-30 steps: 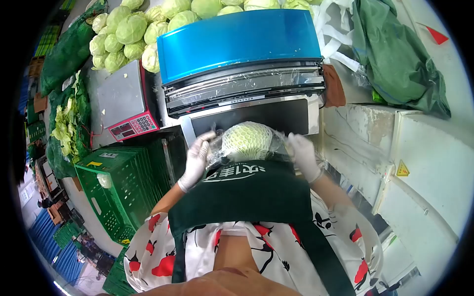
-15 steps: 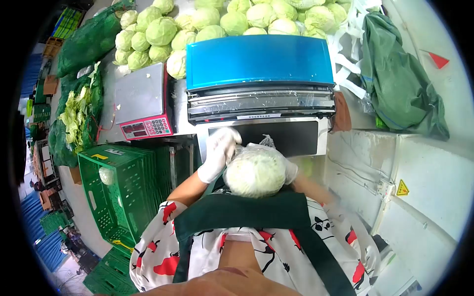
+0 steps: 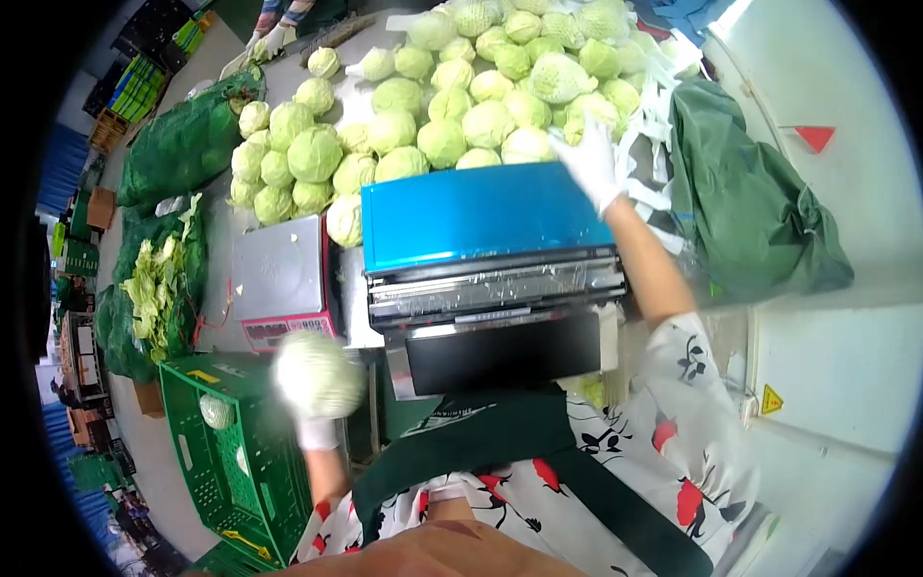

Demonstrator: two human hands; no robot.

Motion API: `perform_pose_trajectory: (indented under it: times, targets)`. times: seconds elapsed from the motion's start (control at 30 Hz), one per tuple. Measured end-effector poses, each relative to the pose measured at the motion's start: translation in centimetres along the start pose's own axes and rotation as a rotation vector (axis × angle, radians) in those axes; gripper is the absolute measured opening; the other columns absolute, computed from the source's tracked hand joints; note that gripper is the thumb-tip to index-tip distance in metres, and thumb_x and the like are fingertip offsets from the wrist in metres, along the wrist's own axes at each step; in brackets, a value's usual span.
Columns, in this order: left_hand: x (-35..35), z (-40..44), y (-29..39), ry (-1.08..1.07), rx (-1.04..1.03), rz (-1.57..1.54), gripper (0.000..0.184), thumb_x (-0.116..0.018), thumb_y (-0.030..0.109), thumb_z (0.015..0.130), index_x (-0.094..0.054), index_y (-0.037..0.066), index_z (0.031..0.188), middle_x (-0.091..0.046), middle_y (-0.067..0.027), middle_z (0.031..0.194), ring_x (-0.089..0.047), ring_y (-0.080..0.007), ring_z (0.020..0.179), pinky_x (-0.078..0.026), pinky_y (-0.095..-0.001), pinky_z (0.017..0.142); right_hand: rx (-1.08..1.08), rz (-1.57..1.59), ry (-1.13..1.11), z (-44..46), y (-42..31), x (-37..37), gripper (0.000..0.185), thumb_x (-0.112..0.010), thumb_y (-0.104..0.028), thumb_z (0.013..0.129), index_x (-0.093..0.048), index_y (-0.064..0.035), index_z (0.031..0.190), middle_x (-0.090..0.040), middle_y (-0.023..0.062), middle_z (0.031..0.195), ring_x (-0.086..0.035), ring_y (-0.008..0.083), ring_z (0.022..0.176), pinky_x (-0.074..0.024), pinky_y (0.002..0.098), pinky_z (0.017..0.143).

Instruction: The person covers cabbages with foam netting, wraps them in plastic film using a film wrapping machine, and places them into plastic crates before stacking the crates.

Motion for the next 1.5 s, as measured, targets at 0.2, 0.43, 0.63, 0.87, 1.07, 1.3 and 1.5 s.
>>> perform_pose_trajectory:
  times: [0.2, 0.43, 0.63, 0.87, 1.07, 1.3, 1.5]
  targets:
    - [6.2, -9.7, 24.2, 0.664, -0.674, 0.336, 0.069, -0.038, 0.058, 0.098, -0.043, 0.010, 0.147, -0.049, -0.0148, 0.145, -0.050, -0.0349, 0.132, -0.043, -0.0530, 0.109, -0.116, -0.202, -0.085, 16.9, 8.3, -7.1, 0.107, -0.083, -0.057, 0.066, -0.043, 0.0117, 0.138, -0.056, 0.0326, 0.130, -0.055, 0.0431, 0.123, -0.0451, 0.0424, 0.104]
    - [14.0, -16.9, 29.1, 1.128, -0.519, 0.563, 0.073, -0.052, 0.050, 0.097, -0.038, 0.001, 0.150, -0.040, -0.0172, 0.153, -0.041, -0.0324, 0.140, -0.034, -0.0469, 0.116, -0.347, -0.176, -0.378, 23.0, 15.0, -16.6, 0.123, -0.083, -0.069, 0.058, -0.039, 0.0146, 0.137, -0.063, 0.0265, 0.125, -0.064, 0.0336, 0.113, -0.0502, 0.0377, 0.098]
    - [6.0, -8.4, 26.3, 0.977, -0.606, 0.946, 0.054, -0.045, 0.030, 0.103, -0.042, -0.005, 0.145, -0.046, -0.0214, 0.147, -0.047, -0.0323, 0.135, -0.037, -0.0431, 0.115, -0.629, 0.532, -0.660, 21.5, 18.3, -17.0, 0.088, -0.081, -0.055, 0.072, -0.057, 0.0065, 0.131, -0.068, 0.0155, 0.120, -0.068, 0.0225, 0.106, -0.0545, 0.0341, 0.092]
    - [-16.6, 11.8, 10.0, 0.323, -0.581, 1.358, 0.043, -0.049, 0.019, 0.101, -0.054, -0.005, 0.136, -0.052, -0.0165, 0.141, -0.055, -0.0248, 0.124, -0.045, -0.0372, 0.104, -0.643, 1.504, -0.559, 16.4, 11.2, -11.1, 0.048, -0.055, -0.035, 0.101, -0.056, -0.0017, 0.135, -0.064, 0.0119, 0.128, -0.065, 0.0218, 0.112, -0.0538, 0.0364, 0.098]
    - [-31.0, 16.8, -13.2, -0.466, -0.144, 0.953, 0.080, -0.067, 0.016, 0.093, -0.022, 0.009, 0.158, -0.030, -0.0185, 0.159, -0.046, -0.0317, 0.137, -0.045, -0.0401, 0.106, -0.604, 1.346, -0.566, -0.3, -0.8, -5.0, 0.053, -0.062, -0.029, 0.097, -0.049, -0.0006, 0.140, -0.062, 0.0100, 0.127, -0.061, 0.0216, 0.114, -0.0495, 0.0353, 0.100]
    - [-30.3, 13.2, -18.9, -0.582, -0.116, 1.276, 0.088, -0.076, 0.027, 0.085, -0.028, 0.007, 0.156, -0.036, -0.0237, 0.153, -0.036, -0.0373, 0.142, -0.031, -0.0409, 0.118, -0.492, 0.734, -0.290, -13.2, -5.4, -4.0, 0.101, -0.082, -0.036, 0.080, -0.026, 0.0137, 0.147, -0.040, 0.0298, 0.141, -0.040, 0.0340, 0.136, -0.0336, 0.0401, 0.114]
    - [-26.3, 10.0, -11.4, -0.425, -0.470, 1.475, 0.088, -0.080, 0.022, 0.080, -0.034, 0.007, 0.154, -0.054, -0.0186, 0.135, -0.055, -0.0306, 0.122, -0.044, -0.0428, 0.105, -0.280, 0.516, -0.132, -14.7, -4.2, 3.5, 0.081, -0.076, -0.037, 0.087, -0.038, 0.0073, 0.144, -0.043, 0.0279, 0.143, -0.041, 0.0370, 0.135, -0.0305, 0.0417, 0.115]
Point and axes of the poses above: each hand's wrist, its own z-axis towards the middle knuckle, its own x-axis out of the back of the hand, y = z × x, the point moved 8 cm from there along z, towards the middle knuckle
